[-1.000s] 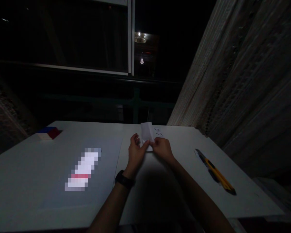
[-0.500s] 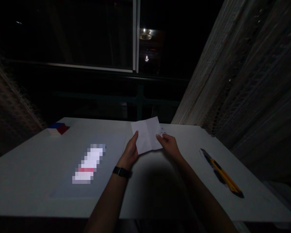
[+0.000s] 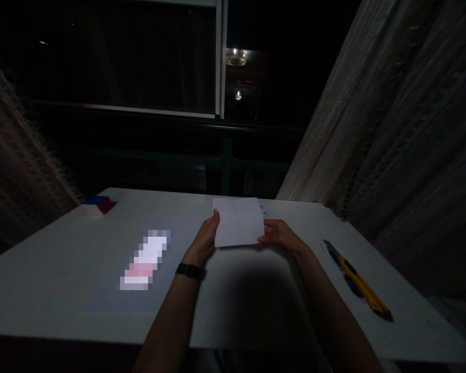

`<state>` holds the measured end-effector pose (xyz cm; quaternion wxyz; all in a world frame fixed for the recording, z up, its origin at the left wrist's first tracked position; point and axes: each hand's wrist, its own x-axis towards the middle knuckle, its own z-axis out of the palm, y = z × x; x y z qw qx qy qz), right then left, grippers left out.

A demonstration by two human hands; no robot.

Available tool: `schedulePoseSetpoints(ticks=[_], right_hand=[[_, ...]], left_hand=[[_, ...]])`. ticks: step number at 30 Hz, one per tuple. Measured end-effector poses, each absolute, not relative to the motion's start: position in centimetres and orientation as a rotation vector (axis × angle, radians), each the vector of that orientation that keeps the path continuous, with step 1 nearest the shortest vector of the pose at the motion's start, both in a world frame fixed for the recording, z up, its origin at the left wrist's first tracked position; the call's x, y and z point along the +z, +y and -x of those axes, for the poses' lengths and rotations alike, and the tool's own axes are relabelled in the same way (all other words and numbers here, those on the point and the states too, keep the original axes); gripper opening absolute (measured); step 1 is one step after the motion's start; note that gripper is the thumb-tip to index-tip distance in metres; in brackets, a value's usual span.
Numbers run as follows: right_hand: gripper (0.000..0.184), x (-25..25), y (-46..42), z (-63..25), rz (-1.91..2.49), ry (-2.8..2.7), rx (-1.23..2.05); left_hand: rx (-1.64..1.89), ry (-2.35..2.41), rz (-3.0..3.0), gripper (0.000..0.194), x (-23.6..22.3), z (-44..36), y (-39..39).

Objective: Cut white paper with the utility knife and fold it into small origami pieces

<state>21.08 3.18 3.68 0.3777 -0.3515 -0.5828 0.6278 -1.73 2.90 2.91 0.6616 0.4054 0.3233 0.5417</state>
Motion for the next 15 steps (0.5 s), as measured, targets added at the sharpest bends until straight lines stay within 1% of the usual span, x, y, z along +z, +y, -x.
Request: schedulePoseSetpoints(ticks=[5,10,11,12,15], right_hand=[[0.068,3.8,3.3,-21.6,0.869,-1.604,1.680],[0.092,3.7,3.3,-22.3,0.788,-1.589,1.817],[0.092,3.6,3.3,-22.3,0.772,-1.562,1.828],[0.087,3.4,3.4,-22.2,0.762,-1.527,1.809],[0.059,2.8,3.7,-21.4,0.790,-1.410,1.614]], left_hand=[[1.273,0.731,-0.966,0.054,2.9,1.7,2.9],[1.308,0.690,-0.976,0.054,2.6,1.8,3.0],[1.301,0.684,-0.977,0.053,2.6,1.8,3.0],[1.287,0.679,-0.980,0.053,2.5,1.8,3.0],[1.214,0.679,-0.986,0.051,2.5,1.7,2.8]])
